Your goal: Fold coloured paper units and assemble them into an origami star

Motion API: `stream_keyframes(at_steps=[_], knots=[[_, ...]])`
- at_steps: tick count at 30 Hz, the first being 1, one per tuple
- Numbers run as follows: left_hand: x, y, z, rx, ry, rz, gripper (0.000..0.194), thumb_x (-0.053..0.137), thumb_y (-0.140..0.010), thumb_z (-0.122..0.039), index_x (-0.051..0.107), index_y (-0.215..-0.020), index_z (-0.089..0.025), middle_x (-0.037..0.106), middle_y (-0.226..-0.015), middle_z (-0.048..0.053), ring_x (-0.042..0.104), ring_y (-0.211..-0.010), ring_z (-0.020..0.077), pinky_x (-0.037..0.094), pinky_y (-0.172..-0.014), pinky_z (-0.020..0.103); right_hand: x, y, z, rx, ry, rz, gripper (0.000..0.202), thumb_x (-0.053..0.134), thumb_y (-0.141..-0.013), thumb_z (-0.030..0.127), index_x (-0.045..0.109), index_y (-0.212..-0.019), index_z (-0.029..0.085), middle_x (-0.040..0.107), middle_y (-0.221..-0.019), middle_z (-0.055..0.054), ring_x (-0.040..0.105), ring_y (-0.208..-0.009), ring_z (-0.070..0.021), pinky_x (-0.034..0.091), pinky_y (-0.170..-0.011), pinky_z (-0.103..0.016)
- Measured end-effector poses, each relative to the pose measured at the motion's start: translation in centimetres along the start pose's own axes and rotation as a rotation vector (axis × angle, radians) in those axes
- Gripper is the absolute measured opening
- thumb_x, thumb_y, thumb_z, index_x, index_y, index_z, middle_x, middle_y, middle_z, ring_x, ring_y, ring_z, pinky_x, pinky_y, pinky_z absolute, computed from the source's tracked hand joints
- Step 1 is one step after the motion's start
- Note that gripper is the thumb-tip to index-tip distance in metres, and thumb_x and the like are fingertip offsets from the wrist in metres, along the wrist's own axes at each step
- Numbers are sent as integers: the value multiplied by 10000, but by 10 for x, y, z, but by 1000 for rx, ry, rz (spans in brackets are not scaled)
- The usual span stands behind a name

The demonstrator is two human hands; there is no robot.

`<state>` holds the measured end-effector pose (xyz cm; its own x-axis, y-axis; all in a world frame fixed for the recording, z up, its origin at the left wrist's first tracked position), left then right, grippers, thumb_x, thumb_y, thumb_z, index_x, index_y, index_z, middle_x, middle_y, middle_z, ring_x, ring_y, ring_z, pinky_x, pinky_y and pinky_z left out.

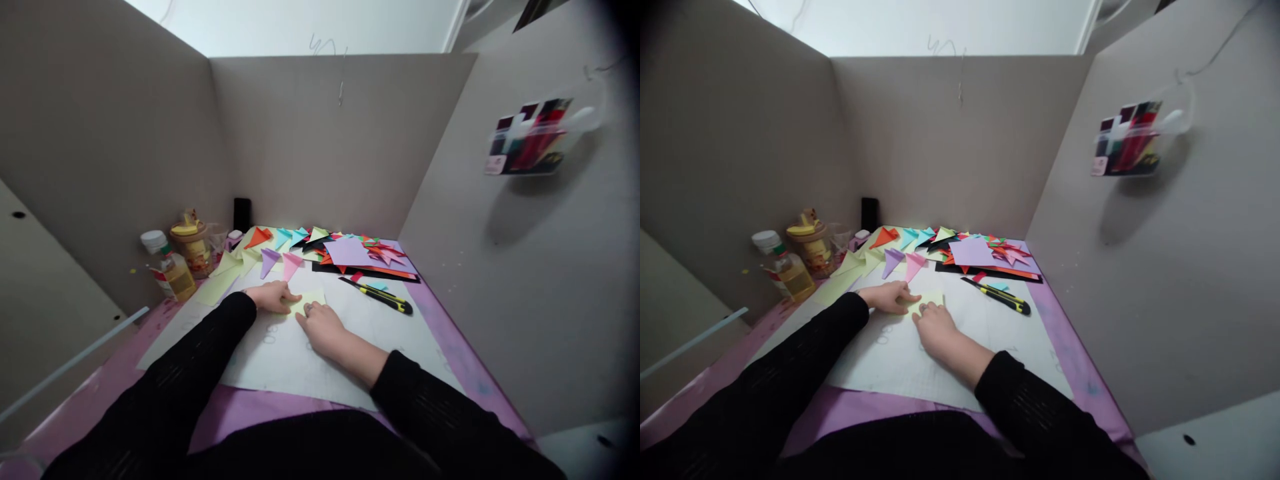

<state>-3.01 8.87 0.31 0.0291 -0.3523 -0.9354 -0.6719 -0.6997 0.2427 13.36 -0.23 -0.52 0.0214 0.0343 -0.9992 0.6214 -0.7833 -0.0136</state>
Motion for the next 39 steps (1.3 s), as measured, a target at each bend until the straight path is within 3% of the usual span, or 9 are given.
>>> stream_keyframes(at_steps=[4, 13, 15, 17, 20, 24, 31, 36, 39], knots=[[-1, 2, 4, 18, 11, 29, 734, 712, -618, -530, 533, -1303, -335, 552, -1107, 41, 503, -970, 221, 378, -852, 253, 3, 24, -23, 109, -6, 18, 298, 450, -838, 116, 615, -1081, 166, 604, -1025, -143, 535, -938, -260, 403, -714, -351], [10, 5, 16, 86, 83, -69, 713, 706, -626, -583, 535, -1287, -380, 532, -1071, 49, 492, -994, 232, 349, -883, 264, -1, 36, -49, 291, -46, -70, 229, 507, -740, 52, 706, -793, 151, 632, -943, -163, 545, -886, -277, 404, -703, -364], [12, 6, 19, 104, 102, -82, 715, 693, -635, -609, 532, -1291, -376, 525, -1071, 50, 488, -1002, 235, 347, -892, 269, -7, 32, -42, 301, -90, -159, 257, 488, -764, 57, 705, -867, 150, 638, -987, -152, 542, -942, -277, 417, -769, -370], [14, 7, 21, 131, 119, -100, 729, 676, -638, -641, 531, -1297, -362, 523, -1066, 54, 489, -998, 237, 350, -896, 278, -10, 24, -24, 179, -176, -214, 328, 464, -807, 82, 659, -1061, 151, 628, -1109, -135, 526, -1049, -260, 406, -884, -367], [19, 8, 24, 183, 134, -147, 747, 640, -651, -680, 536, -1302, -328, 525, -1063, 68, 495, -988, 239, 361, -901, 297, -2, 8, 7, -16, -316, -130, 463, 471, -879, 267, 485, -1317, 116, 493, -1368, -145, 372, -1299, -283, 320, -1046, -403], [24, 16, 29, 187, 153, -245, 708, 597, -693, -685, 560, -1284, -297, 521, -1102, 88, 499, -1015, 246, 369, -925, 331, 15, -1, 19, 7, -399, 3, 654, 471, -875, 468, 365, -1403, 98, 343, -1483, -156, 244, -1383, -342, 245, -1097, -499], [22, 42, 31, 73, 152, -271, 576, 628, -755, -549, 590, -1254, -263, 517, -1217, 108, 473, -1137, 279, 343, -996, 372, 14, 41, -26, 223, -286, -14, 485, 440, -894, 397, 488, -1324, 176, 422, -1442, -127, 320, -1350, -356, 257, -1053, -581], [24, 50, 27, -29, 177, -331, 649, 681, -711, -430, 521, -1318, -267, 486, -1323, 102, 426, -1224, 310, 313, -1037, 405, 4, 35, -59, 301, -307, -25, 287, 523, -840, 374, 694, -993, 202, 608, -1249, -139, 485, -1223, -356, 363, -969, -519], [25, 52, 25, -54, 191, -354, 725, 694, -689, -401, 468, -1361, -253, 474, -1351, 112, 419, -1232, 320, 313, -1037, 419, 12, 11, -70, 430, -620, -155, 446, 516, -846, 358, 520, -1262, 198, 666, -1122, -133, 632, -1026, -250, 468, -847, -369]])
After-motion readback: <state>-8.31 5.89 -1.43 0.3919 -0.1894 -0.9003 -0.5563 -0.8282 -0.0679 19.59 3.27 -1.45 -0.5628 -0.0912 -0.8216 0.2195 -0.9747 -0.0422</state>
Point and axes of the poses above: each hand's wrist, its own y-axis away from the middle knuckle, its own x-axis out of the palm, z = x × y, the point moved 2 cm from there along -y, towards the middle knuckle
